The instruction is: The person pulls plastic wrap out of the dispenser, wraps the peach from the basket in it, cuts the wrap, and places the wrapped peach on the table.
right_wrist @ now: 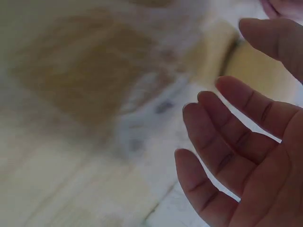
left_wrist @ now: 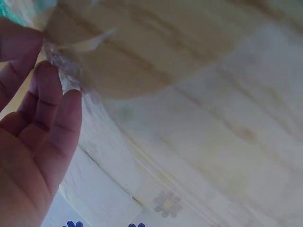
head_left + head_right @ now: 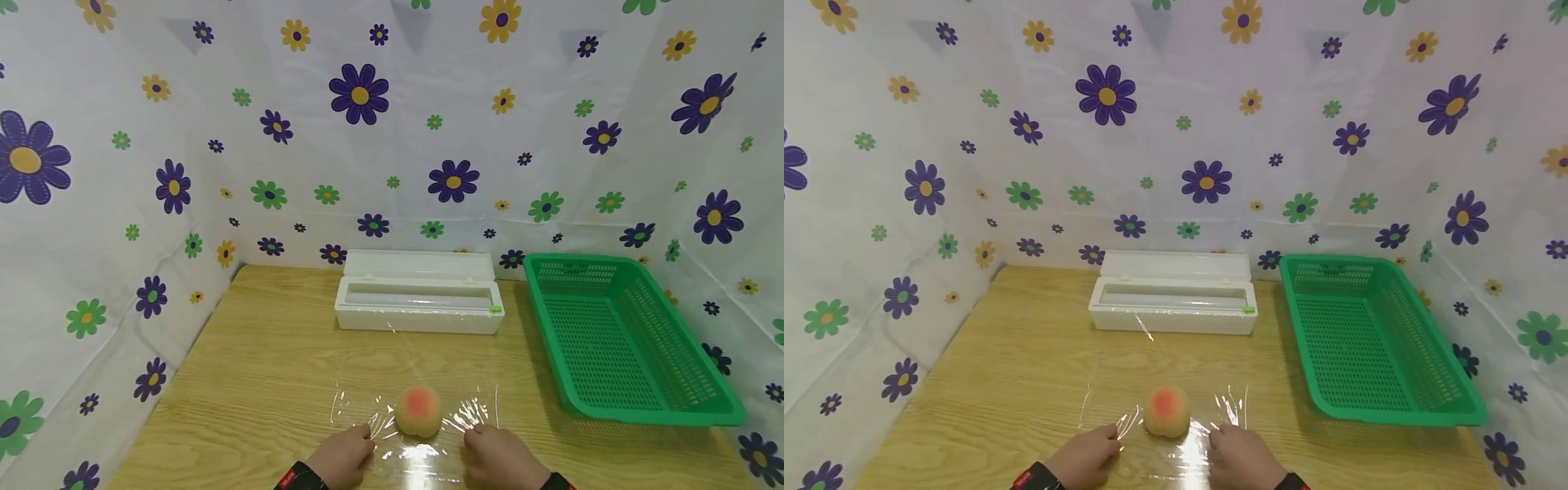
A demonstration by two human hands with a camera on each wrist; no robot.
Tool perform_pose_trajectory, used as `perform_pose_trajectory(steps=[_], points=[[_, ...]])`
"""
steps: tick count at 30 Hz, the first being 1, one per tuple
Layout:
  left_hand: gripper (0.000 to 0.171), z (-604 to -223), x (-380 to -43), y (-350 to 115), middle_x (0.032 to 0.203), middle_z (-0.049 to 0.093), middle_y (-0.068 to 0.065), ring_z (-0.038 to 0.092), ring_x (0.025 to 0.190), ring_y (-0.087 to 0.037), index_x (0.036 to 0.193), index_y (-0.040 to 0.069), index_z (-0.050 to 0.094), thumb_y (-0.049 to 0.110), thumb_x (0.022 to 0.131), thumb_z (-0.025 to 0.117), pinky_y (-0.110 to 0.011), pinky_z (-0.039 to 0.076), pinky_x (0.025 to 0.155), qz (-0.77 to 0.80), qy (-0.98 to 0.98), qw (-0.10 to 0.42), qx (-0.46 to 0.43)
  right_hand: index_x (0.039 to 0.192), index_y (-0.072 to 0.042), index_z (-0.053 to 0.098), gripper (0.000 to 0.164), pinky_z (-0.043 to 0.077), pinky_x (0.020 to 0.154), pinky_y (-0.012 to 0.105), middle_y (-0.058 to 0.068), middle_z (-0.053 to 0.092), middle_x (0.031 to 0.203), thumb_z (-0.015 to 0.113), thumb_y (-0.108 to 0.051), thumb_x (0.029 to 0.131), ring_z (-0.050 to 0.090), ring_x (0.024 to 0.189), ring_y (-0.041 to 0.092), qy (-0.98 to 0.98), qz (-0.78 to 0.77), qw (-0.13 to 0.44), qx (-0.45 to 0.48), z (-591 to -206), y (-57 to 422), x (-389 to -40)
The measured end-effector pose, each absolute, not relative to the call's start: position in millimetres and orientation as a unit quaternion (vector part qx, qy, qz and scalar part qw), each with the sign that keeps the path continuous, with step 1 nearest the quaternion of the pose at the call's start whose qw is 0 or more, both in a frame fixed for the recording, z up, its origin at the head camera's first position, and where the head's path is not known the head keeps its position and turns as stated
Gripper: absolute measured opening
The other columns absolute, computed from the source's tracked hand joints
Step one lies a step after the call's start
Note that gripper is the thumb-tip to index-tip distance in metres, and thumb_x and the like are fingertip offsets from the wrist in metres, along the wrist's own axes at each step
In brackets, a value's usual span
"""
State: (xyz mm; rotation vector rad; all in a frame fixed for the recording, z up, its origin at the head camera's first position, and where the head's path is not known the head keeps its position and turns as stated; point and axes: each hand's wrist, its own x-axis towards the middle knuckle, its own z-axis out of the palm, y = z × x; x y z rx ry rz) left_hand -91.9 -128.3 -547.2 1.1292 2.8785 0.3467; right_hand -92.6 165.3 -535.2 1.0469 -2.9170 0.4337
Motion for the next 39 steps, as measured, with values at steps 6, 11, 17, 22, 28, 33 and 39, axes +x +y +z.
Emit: perform_pose_trajectory(steps=[6, 11, 17, 22, 28, 33, 39], points=[[0.02, -549.2, -93.0, -130.3, 0.067, 0.036, 0.007, 0.036, 0.054, -0.006, 0.061, 0.014, 0.045, 0.003, 0.063, 0.061, -0.02, 0.031, 0.045, 0.126, 0.923, 0.009, 0.363, 0.065, -0.015, 0.048, 0.021, 0.032, 0.044, 0.025, -0.005, 0.042, 0.061, 0.068, -0.017, 0.06, 0.043, 0.053, 0.011, -0.927, 0.074, 0.025, 0.366, -549.8, 174.9, -85.7], [0.018, -550.4, -94.6, -130.8, 0.064, 0.034, 0.009, 0.034, 0.053, -0.006, 0.066, 0.014, 0.042, 0.007, 0.071, 0.058, -0.021, 0.029, 0.045, 0.131, 0.924, -0.016, 0.358, 0.062, -0.015, 0.048, 0.016, 0.031, 0.041, 0.024, -0.003, 0.045, 0.058, 0.064, -0.012, 0.063, 0.045, 0.051, 0.012, -0.922, 0.035, 0.06, 0.381, -555.3, 172.8, -84.8], [0.021, -542.6, -99.5, -130.4, 0.061, 0.031, 0.009, 0.032, 0.051, -0.006, 0.066, 0.014, 0.038, 0.007, 0.069, 0.058, -0.021, 0.028, 0.044, 0.137, 0.924, -0.039, 0.354, 0.07, -0.011, 0.047, 0.014, 0.036, 0.043, 0.026, -0.002, 0.046, 0.059, 0.06, -0.005, 0.066, 0.047, 0.051, 0.013, -0.926, 0.057, 0.032, 0.372, -555.8, 176.5, -88.2], [0.024, -535.0, -101.0, -132.2, 0.062, 0.029, 0.009, 0.03, 0.052, -0.006, 0.066, 0.014, 0.036, 0.005, 0.065, 0.058, -0.02, 0.027, 0.045, 0.15, 0.919, -0.064, 0.358, 0.076, -0.01, 0.045, 0.019, 0.039, 0.049, 0.024, -0.006, 0.044, 0.065, 0.057, 0.001, 0.066, 0.047, 0.056, 0.01, -0.918, 0.118, 0.004, 0.378, -547.8, 183.4, -93.5], [0.019, -533.3, -106.2, -131.8, 0.066, 0.035, 0.01, 0.035, 0.054, -0.005, 0.073, 0.013, 0.041, 0.002, 0.074, 0.056, -0.019, 0.031, 0.046, 0.172, 0.92, -0.08, 0.342, 0.076, -0.013, 0.044, 0.024, 0.037, 0.053, 0.021, -0.01, 0.039, 0.07, 0.06, 0.003, 0.066, 0.04, 0.061, 0.004, -0.911, 0.174, 0.036, 0.371, -543.5, 187.6, -98.1], [0.021, -529.9, -109.0, -132.5, 0.068, 0.033, 0.009, 0.033, 0.055, -0.005, 0.074, 0.013, 0.041, 0.0, 0.074, 0.057, -0.018, 0.031, 0.047, 0.175, 0.922, -0.073, 0.337, 0.082, -0.013, 0.05, 0.025, 0.04, 0.055, 0.023, -0.009, 0.047, 0.075, 0.068, -0.018, 0.064, 0.047, 0.065, 0.008, -0.909, 0.151, 0.086, 0.379, -551.0, 178.1, -97.9], [0.024, -529.0, -110.6, -133.7, 0.071, 0.037, 0.006, 0.037, 0.057, -0.006, 0.075, 0.014, 0.045, -0.004, 0.072, 0.061, -0.018, 0.033, 0.047, 0.161, 0.921, -0.081, 0.347, 0.081, -0.013, 0.047, 0.016, 0.036, 0.045, 0.023, -0.007, 0.045, 0.068, 0.062, -0.015, 0.077, 0.048, 0.055, 0.01, -0.909, 0.089, 0.095, 0.397, -556.6, 171.8, -99.1]])
